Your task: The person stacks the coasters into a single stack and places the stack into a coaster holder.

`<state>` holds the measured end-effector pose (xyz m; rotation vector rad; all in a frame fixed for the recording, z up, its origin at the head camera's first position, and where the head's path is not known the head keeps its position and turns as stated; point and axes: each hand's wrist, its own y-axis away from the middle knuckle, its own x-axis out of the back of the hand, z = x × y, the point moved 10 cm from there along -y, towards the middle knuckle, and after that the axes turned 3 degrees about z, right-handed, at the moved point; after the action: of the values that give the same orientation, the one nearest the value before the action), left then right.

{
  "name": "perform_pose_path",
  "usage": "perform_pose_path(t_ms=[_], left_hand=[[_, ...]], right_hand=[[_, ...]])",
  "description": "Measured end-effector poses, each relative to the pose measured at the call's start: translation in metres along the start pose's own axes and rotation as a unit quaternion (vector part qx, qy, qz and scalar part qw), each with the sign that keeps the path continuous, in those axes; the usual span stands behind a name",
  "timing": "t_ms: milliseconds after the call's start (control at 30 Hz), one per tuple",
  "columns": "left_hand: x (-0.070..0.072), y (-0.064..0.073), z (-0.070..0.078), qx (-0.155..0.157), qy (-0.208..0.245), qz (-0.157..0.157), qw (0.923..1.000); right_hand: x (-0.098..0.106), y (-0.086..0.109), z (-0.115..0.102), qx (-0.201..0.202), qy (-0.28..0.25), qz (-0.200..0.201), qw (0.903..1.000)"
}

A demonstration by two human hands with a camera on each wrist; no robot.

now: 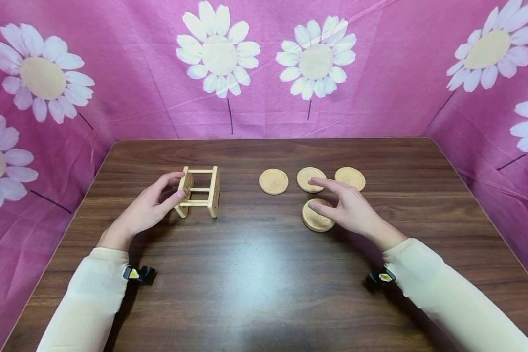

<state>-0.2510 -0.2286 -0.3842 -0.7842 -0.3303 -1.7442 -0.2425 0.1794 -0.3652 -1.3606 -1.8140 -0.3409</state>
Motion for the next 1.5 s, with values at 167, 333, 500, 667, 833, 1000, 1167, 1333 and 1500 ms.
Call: perform_pose_path(t_ms=[167,333,500,667,833,1000,1167,1333,1500], left_hand=[[-0.001,-0.001,0.000,-0.003,0.004,0.001,1.0000],[-0.001,-0.001,0.000,-0.004,0.012,0.002,0.9999],[0.000,0.000,-0.001,-0.001,0.016,0.002,0.9999],[0.001,0.001,-0.002,0.004,0.014,0.002,0.9999],[0.002,0.002,-0.001,0.005,0.011,0.004,0.9999],[-0.001,0.000,0.001,0.007,0.011,-0.004,0.9999],[-0.002,-0.001,0.001,0.007,0.013,-0.005,0.9999],[-0.002,0.000,-0.001,0.012,0.013,-0.003,0.9998],[-0.002,0.000,-0.001,0.001,0.014,0.004,0.9999]], right_hand=[[-0.008,-0.009,0.000,-0.023,-0.003,-0.027,0.9994],[-0.013,-0.017,-0.003,-0.032,0.005,-0.039,0.9987],[-0.018,-0.024,-0.007,-0.035,0.011,-0.045,0.9983],[-0.026,-0.034,-0.011,-0.035,0.016,-0.047,0.9982],[-0.037,-0.045,-0.014,-0.038,0.015,-0.055,0.9976],[-0.045,-0.054,-0.013,-0.049,0.016,-0.070,0.9962],[-0.051,-0.063,-0.013,-0.046,0.027,-0.082,0.9952],[-0.059,-0.074,-0.012,-0.042,0.031,-0.094,0.9943],[-0.067,-0.082,-0.008,-0.059,0.047,-0.109,0.9912]])
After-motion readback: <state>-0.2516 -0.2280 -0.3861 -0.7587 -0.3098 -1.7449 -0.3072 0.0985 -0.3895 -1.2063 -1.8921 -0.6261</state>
